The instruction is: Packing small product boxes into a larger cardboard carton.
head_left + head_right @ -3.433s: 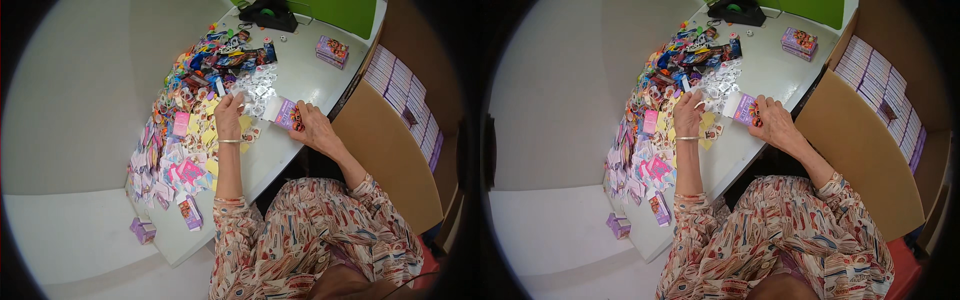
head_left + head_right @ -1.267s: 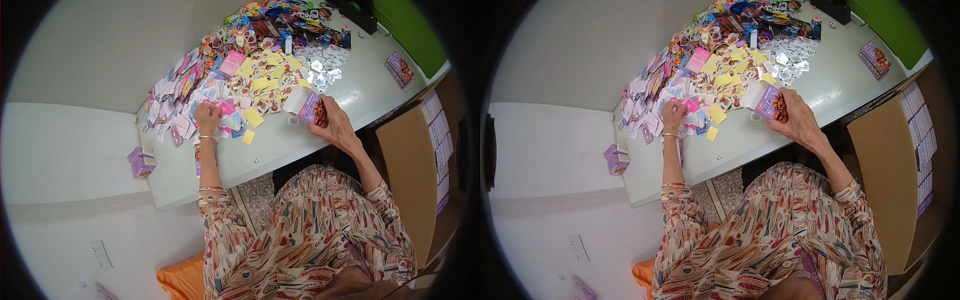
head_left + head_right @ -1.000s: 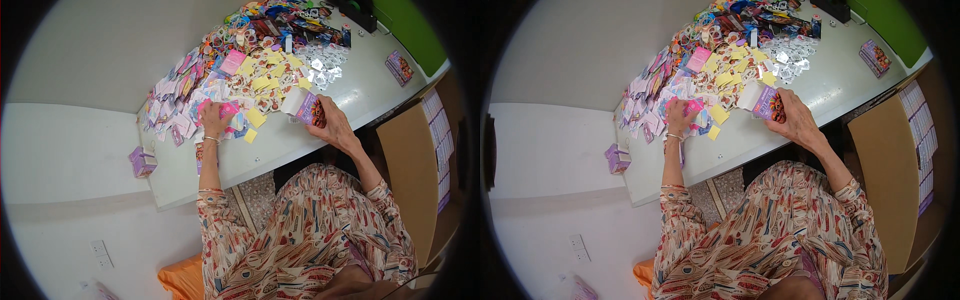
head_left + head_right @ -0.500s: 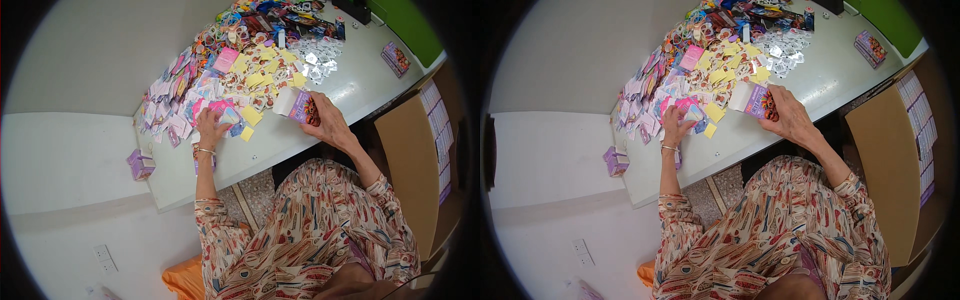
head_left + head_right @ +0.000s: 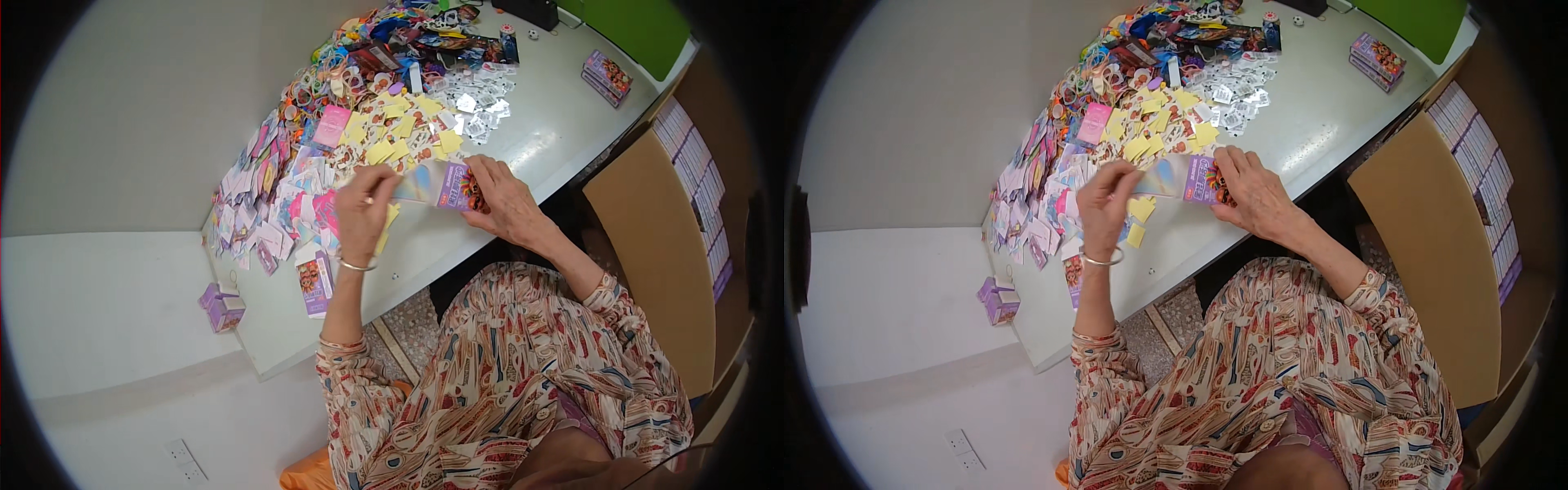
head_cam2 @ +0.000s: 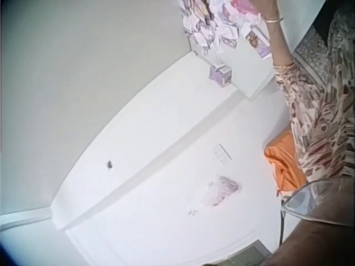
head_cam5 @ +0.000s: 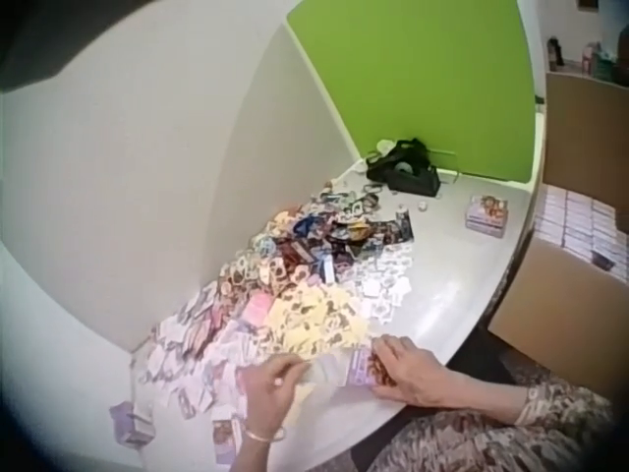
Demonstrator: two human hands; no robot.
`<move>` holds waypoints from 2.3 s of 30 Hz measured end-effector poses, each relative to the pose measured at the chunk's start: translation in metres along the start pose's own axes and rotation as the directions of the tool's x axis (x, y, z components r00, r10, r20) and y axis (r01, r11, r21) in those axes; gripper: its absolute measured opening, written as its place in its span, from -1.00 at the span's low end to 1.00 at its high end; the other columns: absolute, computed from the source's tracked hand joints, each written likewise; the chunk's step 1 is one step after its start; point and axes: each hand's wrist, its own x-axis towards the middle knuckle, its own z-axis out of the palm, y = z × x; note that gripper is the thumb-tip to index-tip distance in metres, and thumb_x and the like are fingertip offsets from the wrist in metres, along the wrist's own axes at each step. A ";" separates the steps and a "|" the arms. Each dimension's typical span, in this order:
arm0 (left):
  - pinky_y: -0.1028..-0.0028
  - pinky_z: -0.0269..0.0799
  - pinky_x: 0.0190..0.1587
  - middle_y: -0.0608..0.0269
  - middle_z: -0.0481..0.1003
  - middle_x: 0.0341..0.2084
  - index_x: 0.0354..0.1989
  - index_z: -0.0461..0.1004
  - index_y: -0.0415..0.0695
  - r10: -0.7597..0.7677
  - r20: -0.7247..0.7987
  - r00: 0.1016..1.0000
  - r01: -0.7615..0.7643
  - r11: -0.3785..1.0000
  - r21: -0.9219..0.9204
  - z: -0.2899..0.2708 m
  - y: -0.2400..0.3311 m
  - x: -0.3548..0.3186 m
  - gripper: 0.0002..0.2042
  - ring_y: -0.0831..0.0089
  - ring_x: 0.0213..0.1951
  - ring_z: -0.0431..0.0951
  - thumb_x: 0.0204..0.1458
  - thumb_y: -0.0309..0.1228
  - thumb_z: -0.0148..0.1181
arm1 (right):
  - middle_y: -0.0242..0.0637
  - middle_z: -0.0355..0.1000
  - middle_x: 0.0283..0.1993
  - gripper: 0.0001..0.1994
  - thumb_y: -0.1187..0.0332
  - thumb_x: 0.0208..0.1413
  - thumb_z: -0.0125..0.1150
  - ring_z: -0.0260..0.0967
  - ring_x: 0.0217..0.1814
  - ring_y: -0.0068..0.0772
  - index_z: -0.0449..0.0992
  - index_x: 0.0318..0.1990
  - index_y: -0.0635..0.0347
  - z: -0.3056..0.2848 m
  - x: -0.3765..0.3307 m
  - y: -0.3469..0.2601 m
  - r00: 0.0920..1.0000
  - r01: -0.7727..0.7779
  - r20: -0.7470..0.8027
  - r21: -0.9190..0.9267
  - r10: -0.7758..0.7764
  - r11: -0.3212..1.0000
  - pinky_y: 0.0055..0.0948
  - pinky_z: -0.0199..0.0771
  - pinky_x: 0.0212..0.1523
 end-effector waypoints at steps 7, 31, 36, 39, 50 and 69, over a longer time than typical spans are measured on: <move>0.38 0.45 -0.33 0.15 0.52 -0.36 -0.25 0.51 -0.25 0.333 0.129 0.934 -0.354 0.910 0.214 0.056 0.006 -0.005 -0.85 0.20 -0.37 0.55 -0.03 -0.62 0.20 | 0.04 0.23 0.08 -0.23 0.31 -0.15 0.36 0.25 0.09 0.06 0.10 0.23 0.32 0.000 -0.006 0.006 1.000 0.013 0.022 0.051 -0.014 0.999 -0.17 0.40 0.04; 0.12 0.41 -0.05 0.00 0.47 -0.16 -0.22 0.52 -0.16 -0.111 -0.221 0.969 0.247 0.375 0.893 -0.020 -0.179 0.166 -0.57 0.01 -0.06 0.42 -0.19 -0.10 0.37 | 0.03 0.27 -0.05 -0.32 0.24 -0.11 0.34 0.32 -0.04 0.04 0.14 0.14 0.31 0.006 -0.011 0.028 0.986 -0.022 -0.161 0.176 0.051 0.984 -0.19 0.41 -0.05; 0.06 0.40 -0.13 -0.11 0.52 -0.33 -0.28 0.53 -0.18 0.172 -0.253 0.952 0.051 0.727 0.685 -0.001 -0.164 0.198 -0.57 -0.08 -0.20 0.49 -0.16 -0.05 0.32 | 0.00 0.27 -0.07 -0.33 0.24 -0.11 0.34 0.31 -0.04 0.02 0.15 0.13 0.29 0.006 -0.008 0.023 0.991 -0.057 -0.112 0.133 0.072 0.989 -0.19 0.41 -0.08; 0.06 0.41 -0.18 -0.08 0.52 -0.40 -0.26 0.51 -0.18 0.215 -0.315 0.924 0.115 0.629 0.768 0.021 -0.159 0.205 -0.67 -0.05 -0.26 0.52 -0.13 -0.22 0.32 | 0.02 0.28 -0.06 -0.31 0.23 -0.12 0.34 0.31 -0.03 0.04 0.14 0.14 0.31 0.004 -0.010 0.023 0.992 -0.073 -0.091 0.152 0.087 0.986 -0.18 0.41 -0.06; 0.45 0.41 -0.45 0.20 0.56 -0.58 -0.30 0.58 -0.31 -0.016 -0.263 0.965 0.045 0.994 0.104 -0.040 -0.138 0.168 -0.79 0.46 -0.53 0.53 0.02 -0.38 0.22 | 0.06 0.27 -0.09 -0.26 0.19 -0.13 0.34 0.31 -0.04 0.07 0.12 0.15 0.40 0.007 -0.007 0.026 0.992 0.013 -0.127 0.183 0.011 0.983 -0.17 0.41 -0.03; 0.58 0.31 -0.61 0.32 0.53 -0.54 -0.26 0.52 -0.25 -0.276 0.540 0.795 0.321 0.947 0.010 0.035 0.001 0.069 -0.86 0.62 -0.61 0.50 0.11 -0.44 0.18 | 0.03 0.26 -0.05 -0.31 0.29 -0.18 0.36 0.28 -0.03 0.03 0.13 0.10 0.33 -0.013 -0.014 0.022 0.991 -0.086 -0.101 0.022 0.088 0.996 -0.17 0.43 -0.04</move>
